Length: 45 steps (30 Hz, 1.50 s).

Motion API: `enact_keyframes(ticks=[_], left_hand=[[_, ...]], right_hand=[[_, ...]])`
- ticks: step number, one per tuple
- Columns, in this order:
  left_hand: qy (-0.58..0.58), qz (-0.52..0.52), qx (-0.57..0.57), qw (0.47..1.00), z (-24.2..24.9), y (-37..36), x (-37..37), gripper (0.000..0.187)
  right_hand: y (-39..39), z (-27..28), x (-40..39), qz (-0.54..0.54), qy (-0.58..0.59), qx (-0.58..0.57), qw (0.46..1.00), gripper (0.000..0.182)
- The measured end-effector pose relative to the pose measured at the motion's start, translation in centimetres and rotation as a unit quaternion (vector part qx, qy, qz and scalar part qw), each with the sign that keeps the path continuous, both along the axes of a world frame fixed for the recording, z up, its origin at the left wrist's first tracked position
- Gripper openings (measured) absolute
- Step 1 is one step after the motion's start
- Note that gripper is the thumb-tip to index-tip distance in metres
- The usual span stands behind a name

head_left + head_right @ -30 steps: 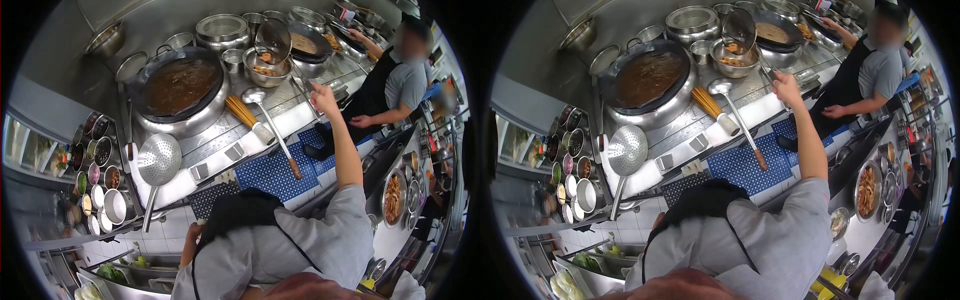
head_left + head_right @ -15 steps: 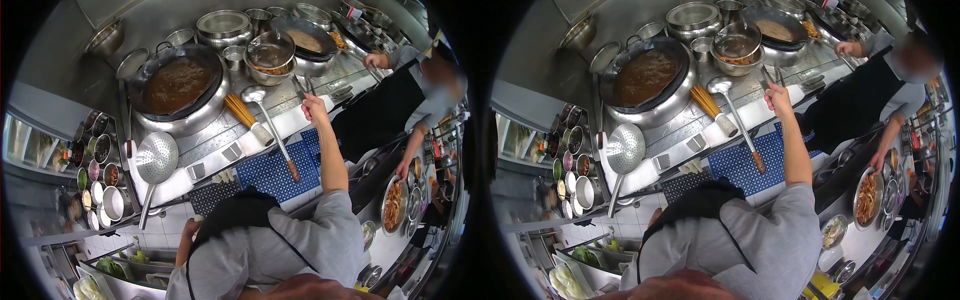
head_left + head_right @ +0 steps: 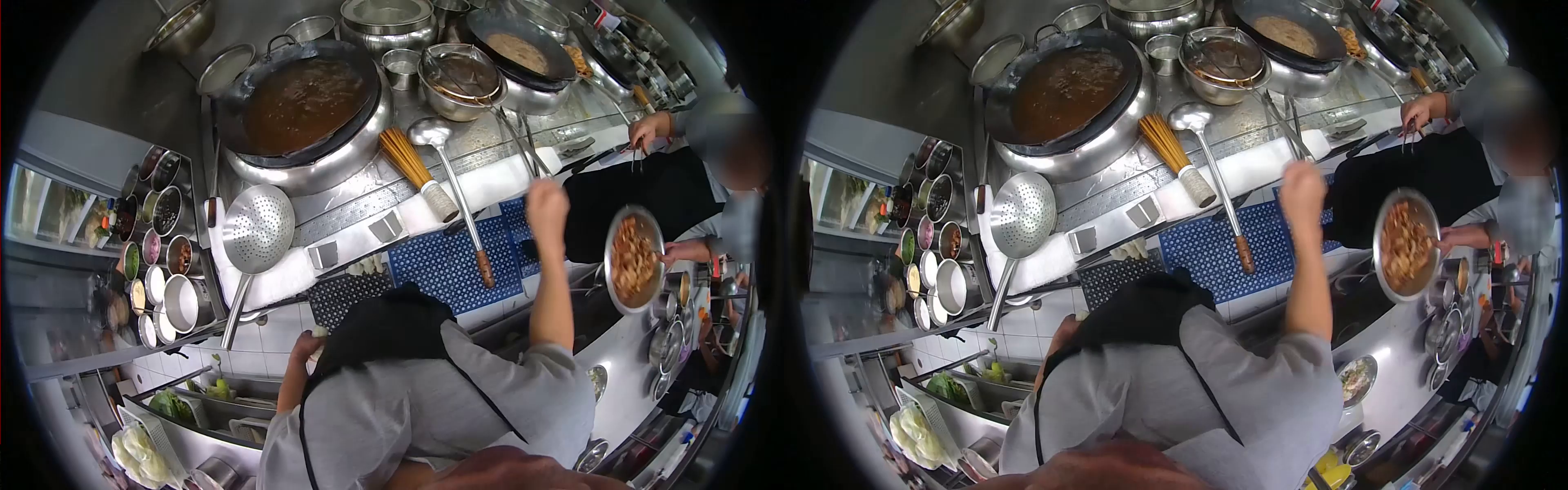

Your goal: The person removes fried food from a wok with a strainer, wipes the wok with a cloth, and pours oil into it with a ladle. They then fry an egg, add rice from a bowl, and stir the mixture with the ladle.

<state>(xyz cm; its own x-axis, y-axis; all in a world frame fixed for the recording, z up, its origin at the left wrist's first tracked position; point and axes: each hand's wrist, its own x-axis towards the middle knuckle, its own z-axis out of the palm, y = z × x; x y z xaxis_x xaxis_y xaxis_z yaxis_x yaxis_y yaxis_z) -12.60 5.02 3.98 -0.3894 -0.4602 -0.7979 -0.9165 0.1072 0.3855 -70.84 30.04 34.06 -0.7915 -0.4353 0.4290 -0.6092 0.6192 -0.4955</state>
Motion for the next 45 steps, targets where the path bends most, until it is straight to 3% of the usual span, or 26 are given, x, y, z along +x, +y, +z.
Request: enact_keyframes(ticks=[1,3,4,5,7,8,9,10,11,13,15,18,21,24,27,28,32,35,37,39,41,45], left_hand=[[0.016,-0.025,-0.001,1.0,-1.2,-0.1,0.2,0.07],[0.049,-0.073,-0.005,0.996,-3.4,-0.4,0.6,0.065],[0.068,-0.054,0.009,0.996,0.2,-0.1,-1.3,0.062],[0.032,-0.025,0.023,0.999,0.6,-0.2,-2.2,0.059],[-0.043,0.034,0.047,0.997,1.1,-0.4,-3.8,0.055],[0.005,0.036,0.004,0.999,4.4,0.0,-4.9,0.056],[0.011,0.028,0.001,1.0,0.5,-0.8,-3.9,0.059],[0.011,0.035,0.013,0.999,1.6,-1.0,-4.2,0.062],[0.012,0.037,0.027,0.999,2.7,-1.3,-4.9,0.065],[0.01,0.058,0.011,0.998,3.7,-1.2,-5.4,0.065],[0.006,0.063,0.015,0.998,3.8,-0.5,-5.1,0.064],[-0.006,0.045,0.014,0.999,0.9,-0.6,-4.1,0.062],[-0.003,0.114,0.072,0.991,6.7,0.9,-4.3,0.059],[0.01,0.1,-0.044,0.994,3.8,1.7,-1.8,0.053],[0.037,0.231,-0.049,0.971,1.2,3.4,1.2,0.047],[0.102,0.269,-0.033,0.957,1.3,4.4,2.0,0.041],[0.216,0.407,-0.008,0.888,3.0,6.7,3.0,0.034],[0.319,0.368,-0.028,0.873,9.1,4.4,-0.4,0.029],[0.407,0.369,-0.048,0.834,14.6,2.2,-4.8,0.025],[0.455,0.322,-0.056,0.828,17.7,-0.8,-8.7,0.025],[0.502,0.339,-0.019,0.795,22.3,-2.4,-13.1,0.029],[0.535,0.298,0.008,0.79,26.1,-3.4,-19.5,0.031]], right_hand=[[-0.3,-2.4,2.0,0.027,-0.032,0.126,0.991,0.024],[-0.9,-7.9,5.7,0.102,-0.073,0.201,0.972,0.019],[-1.4,-9.8,7.6,0.085,-0.115,0.2,0.969,0.04],[-1.7,-11.7,8.5,0.084,-0.136,0.171,0.972,0.052],[-1.9,-14.0,7.6,0.092,-0.161,0.099,0.978,0.05],[-1.9,-13.1,7.3,0.1,-0.204,0.094,0.969,0.049],[-1.6,-12.0,7.2,0.105,-0.246,0.089,0.959,0.048],[-1.2,-11.9,7.8,0.151,-0.14,0.014,0.978,0.042],[-1.1,-11.7,8.1,0.144,-0.212,0.013,0.966,0.039],[-1.6,-6.1,10.2,0.115,-0.353,0.017,0.928,0.034],[-4.0,-2.3,10.5,0.21,-0.393,-0.029,0.895,0.028],[-10.3,3.6,10.6,0.242,-0.447,-0.041,0.86,0.022],[-18.1,4.9,9.4,0.298,-0.397,0.009,0.868,0.015],[-25.1,4.9,8.0,0.315,-0.383,0.041,0.867,0.01],[-29.4,4.8,7.5,0.291,-0.404,0.06,0.865,0.007],[-30.3,4.8,7.5,0.29,-0.421,0.066,0.857,0.006],[-32.2,5.2,7.3,0.277,-0.567,0.046,0.774,0.01],[-32.8,3.3,5.9,0.232,-0.794,-0.118,0.55,0.009],[-32.1,4.2,6.9,0.221,-0.84,-0.179,0.463,0.012],[-31.5,4.8,7.6,0.217,-0.87,-0.234,0.376,0.014],[-31.0,5.2,8.2,0.214,-0.876,-0.266,0.341,0.018],[-30.3,5.8,7.8,0.235,-0.886,-0.31,0.254,0.023]])
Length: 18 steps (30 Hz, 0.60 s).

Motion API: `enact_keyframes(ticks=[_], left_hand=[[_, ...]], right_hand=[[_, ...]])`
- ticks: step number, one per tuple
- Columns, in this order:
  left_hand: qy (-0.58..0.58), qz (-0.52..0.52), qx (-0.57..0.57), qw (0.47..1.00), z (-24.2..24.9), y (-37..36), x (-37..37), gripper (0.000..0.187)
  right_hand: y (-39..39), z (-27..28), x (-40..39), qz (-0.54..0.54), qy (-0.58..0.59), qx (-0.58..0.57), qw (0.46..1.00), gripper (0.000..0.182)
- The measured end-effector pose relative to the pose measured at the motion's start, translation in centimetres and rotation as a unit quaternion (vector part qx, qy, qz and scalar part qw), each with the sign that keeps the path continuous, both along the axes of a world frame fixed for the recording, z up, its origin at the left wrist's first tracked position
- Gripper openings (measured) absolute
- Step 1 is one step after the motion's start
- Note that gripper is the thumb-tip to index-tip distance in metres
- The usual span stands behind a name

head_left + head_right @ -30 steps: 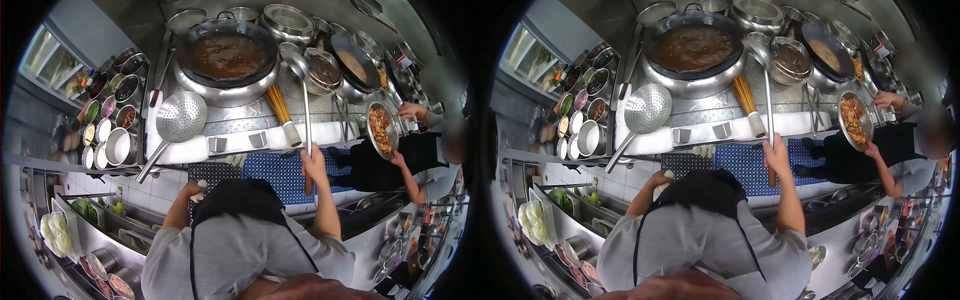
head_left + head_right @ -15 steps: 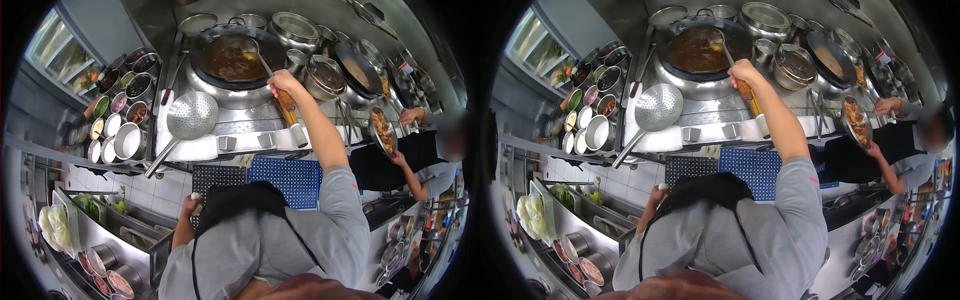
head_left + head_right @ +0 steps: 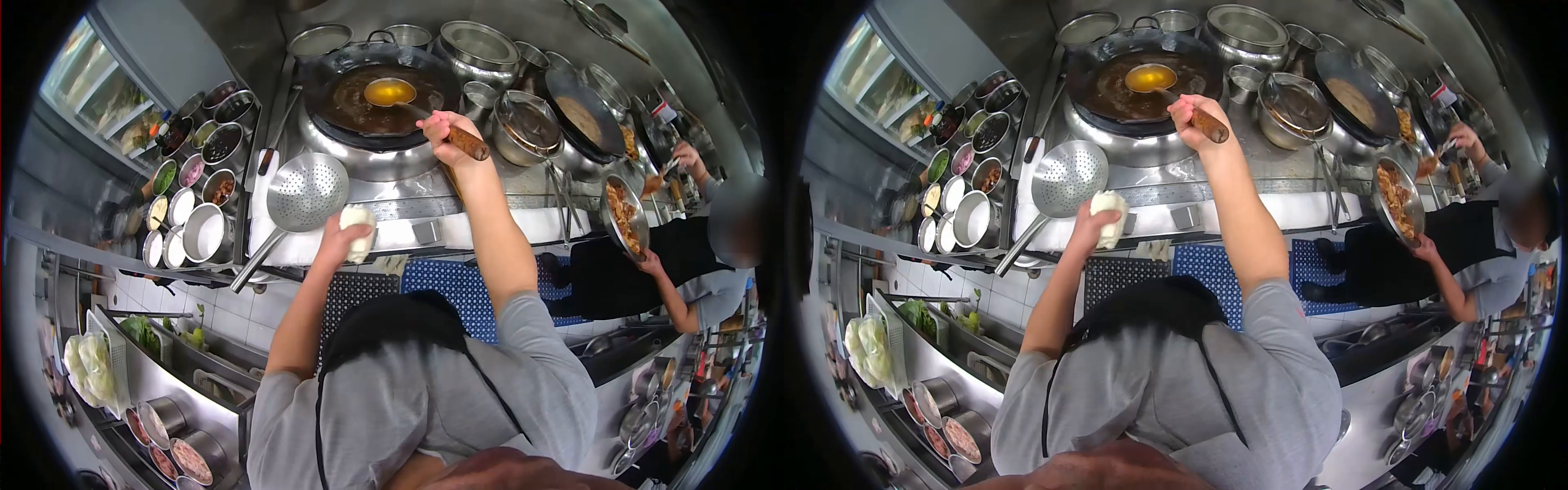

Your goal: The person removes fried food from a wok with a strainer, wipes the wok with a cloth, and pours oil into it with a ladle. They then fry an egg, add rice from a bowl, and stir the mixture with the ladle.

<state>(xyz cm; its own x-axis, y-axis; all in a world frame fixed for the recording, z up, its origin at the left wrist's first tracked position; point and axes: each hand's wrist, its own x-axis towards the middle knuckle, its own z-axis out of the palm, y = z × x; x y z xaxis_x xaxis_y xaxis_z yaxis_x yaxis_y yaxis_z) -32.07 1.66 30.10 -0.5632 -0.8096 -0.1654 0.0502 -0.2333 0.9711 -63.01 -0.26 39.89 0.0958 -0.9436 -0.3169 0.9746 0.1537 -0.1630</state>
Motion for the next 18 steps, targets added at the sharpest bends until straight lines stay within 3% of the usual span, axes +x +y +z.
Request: enact_keyframes(ticks=[4,8,10,18], left_hand=[[0.014,-0.079,0.031,0.996,0.4,1.0,-3.3,0.035],[0.021,-0.118,0.077,0.99,0.3,3.2,-3.9,0.038],[0.024,-0.119,0.1,0.988,0.5,4.1,-3.6,0.039],[0.089,-0.052,0.169,0.98,-2.6,5.8,-2.0,0.044]], right_hand=[[1.7,1.4,-1.1,-0.029,-0.074,-0.033,0.996,0.028],[5.4,3.8,-2.8,-0.079,-0.037,-0.053,0.995,0.03],[7.1,3.8,-4.6,-0.069,-0.033,-0.092,0.993,0.04],[14.6,3.9,-11.7,-0.126,0.035,-0.05,0.99,0.034]])
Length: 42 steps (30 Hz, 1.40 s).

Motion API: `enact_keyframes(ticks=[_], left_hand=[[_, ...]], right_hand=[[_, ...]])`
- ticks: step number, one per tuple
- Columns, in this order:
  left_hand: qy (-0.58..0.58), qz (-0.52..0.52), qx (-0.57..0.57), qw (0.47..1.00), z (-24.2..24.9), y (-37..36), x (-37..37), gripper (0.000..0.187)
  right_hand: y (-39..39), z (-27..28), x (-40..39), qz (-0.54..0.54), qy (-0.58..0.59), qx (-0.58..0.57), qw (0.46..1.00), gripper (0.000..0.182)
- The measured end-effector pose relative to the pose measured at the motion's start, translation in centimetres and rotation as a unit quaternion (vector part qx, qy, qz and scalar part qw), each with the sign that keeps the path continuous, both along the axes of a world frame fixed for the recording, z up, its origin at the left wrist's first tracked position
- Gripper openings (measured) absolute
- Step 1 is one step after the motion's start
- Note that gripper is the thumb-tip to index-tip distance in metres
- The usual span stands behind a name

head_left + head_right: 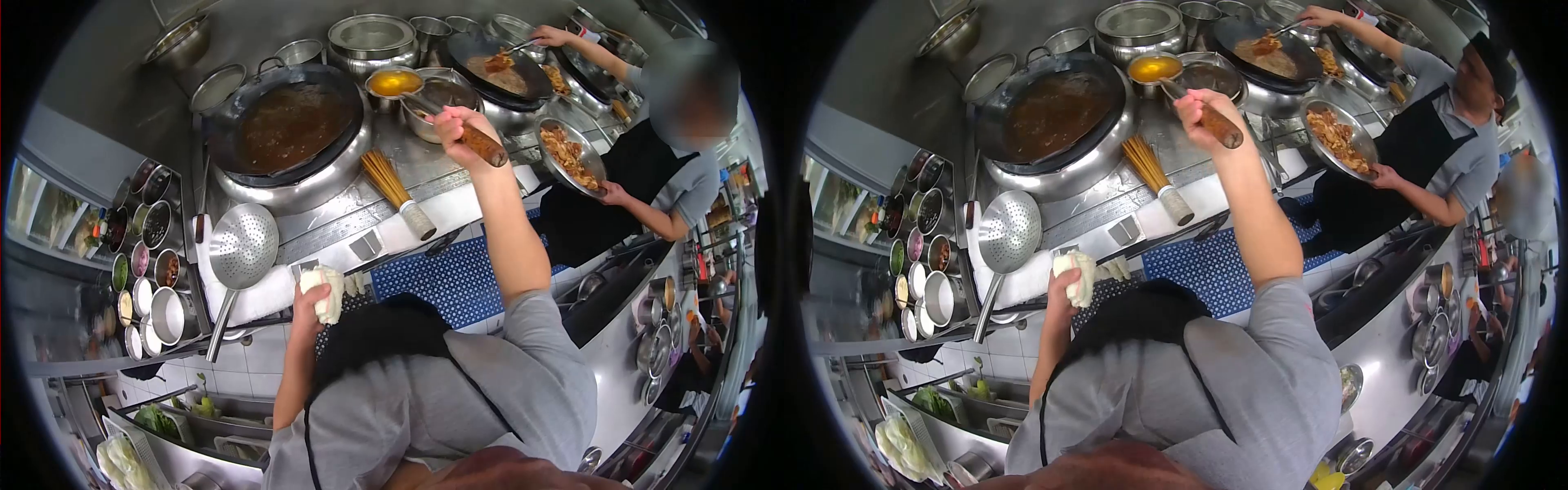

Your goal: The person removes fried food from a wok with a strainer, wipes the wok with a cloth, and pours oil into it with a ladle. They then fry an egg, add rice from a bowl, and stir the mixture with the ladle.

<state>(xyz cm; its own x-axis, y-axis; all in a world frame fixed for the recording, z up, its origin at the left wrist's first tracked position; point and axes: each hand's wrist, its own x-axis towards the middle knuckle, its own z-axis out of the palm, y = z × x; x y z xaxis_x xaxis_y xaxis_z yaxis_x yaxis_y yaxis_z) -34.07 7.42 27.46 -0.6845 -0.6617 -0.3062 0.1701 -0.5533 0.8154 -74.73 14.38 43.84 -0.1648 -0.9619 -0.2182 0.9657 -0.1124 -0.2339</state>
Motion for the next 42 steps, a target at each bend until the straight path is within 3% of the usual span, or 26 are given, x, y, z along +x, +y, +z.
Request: enact_keyframes(ticks=[3,5,13,19,25,28,31,34,36,38,40,42], left_hand=[[0.004,0.031,0.002,1.0,0.5,0.8,-0.2,0.04],[0.001,0.045,0.009,0.999,0.6,0.9,-0.3,0.04],[0.001,0.032,0.022,0.999,0.4,0.9,-0.2,0.042],[0.0,0.021,0.01,1.0,0.9,0.3,0.4,0.043],[0.008,0.008,0.004,1.0,0.9,-0.9,2.2,0.043],[-0.003,0.008,0.007,1.0,0.5,-1.3,2.9,0.045],[0.015,-0.02,0.005,1.0,0.1,-1.7,3.9,0.045],[0.011,-0.011,0.018,1.0,-0.5,-1.9,5.0,0.045],[0.025,-0.025,0.025,0.999,-0.3,-2.2,5.6,0.046],[0.028,-0.024,0.027,0.999,-0.1,-2.2,5.8,0.045],[0.034,-0.018,0.033,0.999,0.2,-2.1,5.8,0.045],[0.037,-0.018,0.037,0.998,0.5,-2.1,5.8,0.044]], right_hand=[[1.4,-1.4,-3.2,-0.04,0.064,0.087,0.993,0.016],[2.0,-2.0,-4.5,-0.067,0.126,0.171,0.975,0.015],[4.1,-4.5,-7.7,-0.091,0.3,0.23,0.921,0.01],[3.9,-4.9,-6.4,-0.126,0.543,0.349,0.753,0.011],[3.6,-6.0,-5.2,-0.103,0.657,0.369,0.65,0.009],[3.4,-6.2,-4.0,-0.09,0.732,0.398,0.545,0.015],[3.7,-4.8,-1.2,-0.084,0.756,0.414,0.501,0.02],[3.0,-7.9,-2.3,-0.189,0.918,0.295,0.186,0.028],[2.5,-3.9,2.1,-0.09,0.855,0.387,0.333,0.035],[1.4,-3.3,3.8,-0.077,0.848,0.36,0.382,0.038],[0.5,0.4,8.4,-0.044,0.806,0.349,0.477,0.038],[-1.6,-1.4,8.6,-0.056,0.795,0.279,0.536,0.035]])
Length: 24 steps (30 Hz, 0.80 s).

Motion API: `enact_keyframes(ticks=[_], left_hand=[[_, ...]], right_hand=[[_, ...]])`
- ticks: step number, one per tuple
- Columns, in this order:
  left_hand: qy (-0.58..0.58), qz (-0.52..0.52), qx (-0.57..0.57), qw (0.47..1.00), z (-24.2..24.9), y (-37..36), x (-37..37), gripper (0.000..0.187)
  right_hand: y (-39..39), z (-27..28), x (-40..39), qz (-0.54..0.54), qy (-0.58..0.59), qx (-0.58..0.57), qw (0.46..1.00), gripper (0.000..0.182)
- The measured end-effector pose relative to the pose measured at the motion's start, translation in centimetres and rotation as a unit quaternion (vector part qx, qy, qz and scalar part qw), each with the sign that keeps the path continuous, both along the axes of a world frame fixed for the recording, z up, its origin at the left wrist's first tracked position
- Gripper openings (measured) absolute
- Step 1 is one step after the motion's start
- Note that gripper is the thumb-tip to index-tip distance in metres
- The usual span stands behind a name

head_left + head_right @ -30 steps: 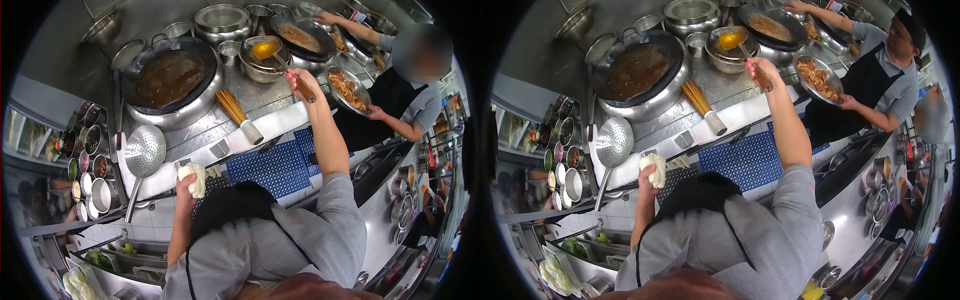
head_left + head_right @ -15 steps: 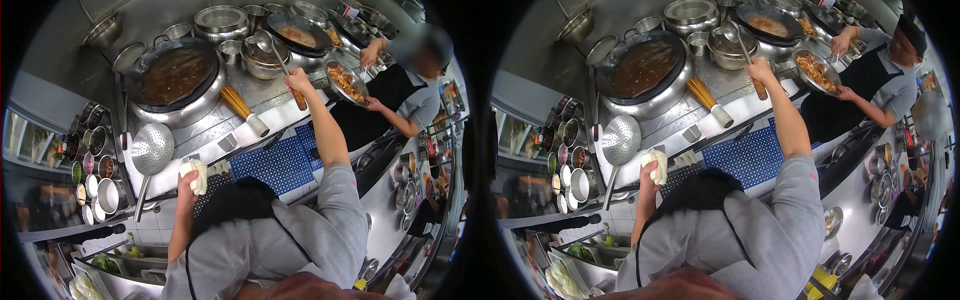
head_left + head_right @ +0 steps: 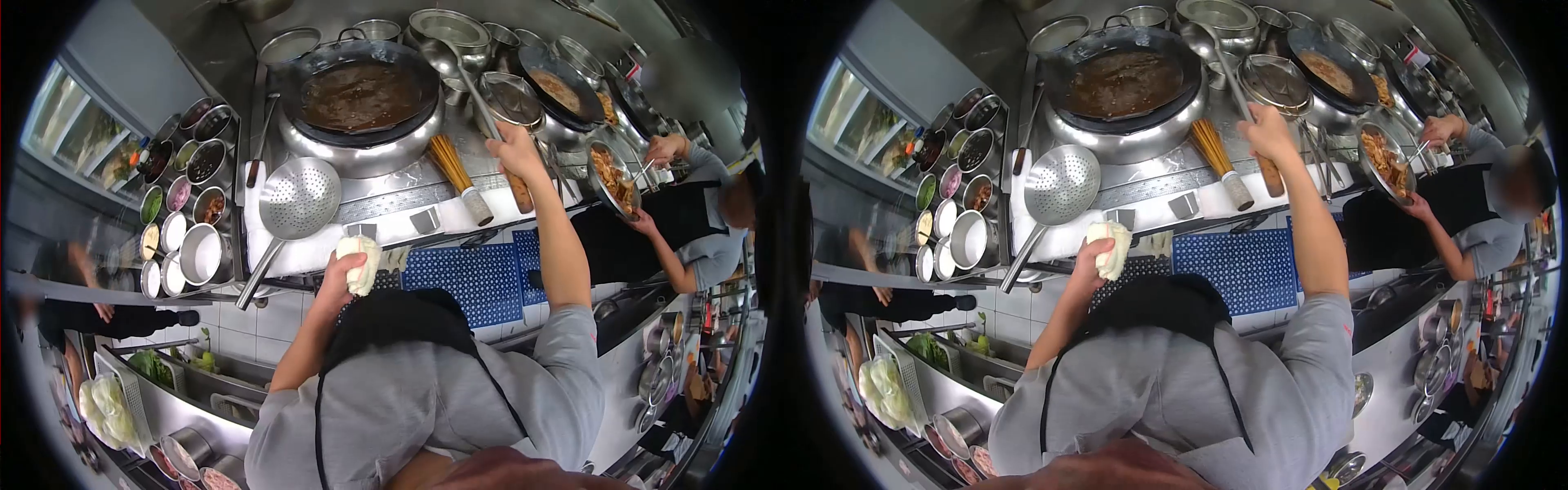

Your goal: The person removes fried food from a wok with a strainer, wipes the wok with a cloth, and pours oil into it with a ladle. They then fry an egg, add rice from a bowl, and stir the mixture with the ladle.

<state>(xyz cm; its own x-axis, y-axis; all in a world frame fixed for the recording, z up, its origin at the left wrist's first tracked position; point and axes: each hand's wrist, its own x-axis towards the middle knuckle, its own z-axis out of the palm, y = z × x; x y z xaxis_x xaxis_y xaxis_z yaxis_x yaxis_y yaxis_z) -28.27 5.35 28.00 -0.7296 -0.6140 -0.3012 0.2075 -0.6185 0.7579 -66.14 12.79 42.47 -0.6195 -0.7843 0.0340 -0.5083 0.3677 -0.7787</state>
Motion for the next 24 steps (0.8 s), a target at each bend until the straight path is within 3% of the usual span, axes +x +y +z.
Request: enact_keyframes(ticks=[2,7,11,13,17,20,22,24], left_hand=[[0.0,-0.004,0.002,1.0,0.1,0.1,0.1,0.044],[0.016,0.001,0.007,1.0,0.6,0.1,1.6,0.042],[0.027,0.026,0.036,0.999,0.7,0.3,3.8,0.043],[0.027,0.029,0.044,0.998,0.3,0.4,4.9,0.044],[0.019,0.03,0.039,0.999,-0.3,0.0,5.6,0.046],[0.013,0.014,0.044,0.999,-0.4,0.0,6.1,0.045],[0.014,0.009,0.047,0.999,-0.3,-0.5,5.9,0.044],[0.011,0.017,0.049,0.999,-0.1,-0.6,5.5,0.044]], right_hand=[[-3.0,-1.2,1.0,0.013,-0.057,-0.024,0.998,0.03],[-10.5,-3.3,3.4,0.034,-0.125,0.042,0.991,0.011],[-12.9,-2.6,5.9,0.01,-0.199,0.043,0.979,0.015],[-13.7,-2.6,6.6,-0.014,-0.314,0.014,0.949,0.012],[-14.4,-2.3,7.0,-0.028,-0.572,-0.071,0.816,0.01],[-15.2,-4.2,6.6,-0.034,-0.746,-0.164,0.645,0.012],[-15.0,-4.2,7.4,-0.034,-0.769,-0.181,0.613,0.014],[-14.9,-4.1,7.9,-0.021,-0.79,-0.19,0.583,0.028]])
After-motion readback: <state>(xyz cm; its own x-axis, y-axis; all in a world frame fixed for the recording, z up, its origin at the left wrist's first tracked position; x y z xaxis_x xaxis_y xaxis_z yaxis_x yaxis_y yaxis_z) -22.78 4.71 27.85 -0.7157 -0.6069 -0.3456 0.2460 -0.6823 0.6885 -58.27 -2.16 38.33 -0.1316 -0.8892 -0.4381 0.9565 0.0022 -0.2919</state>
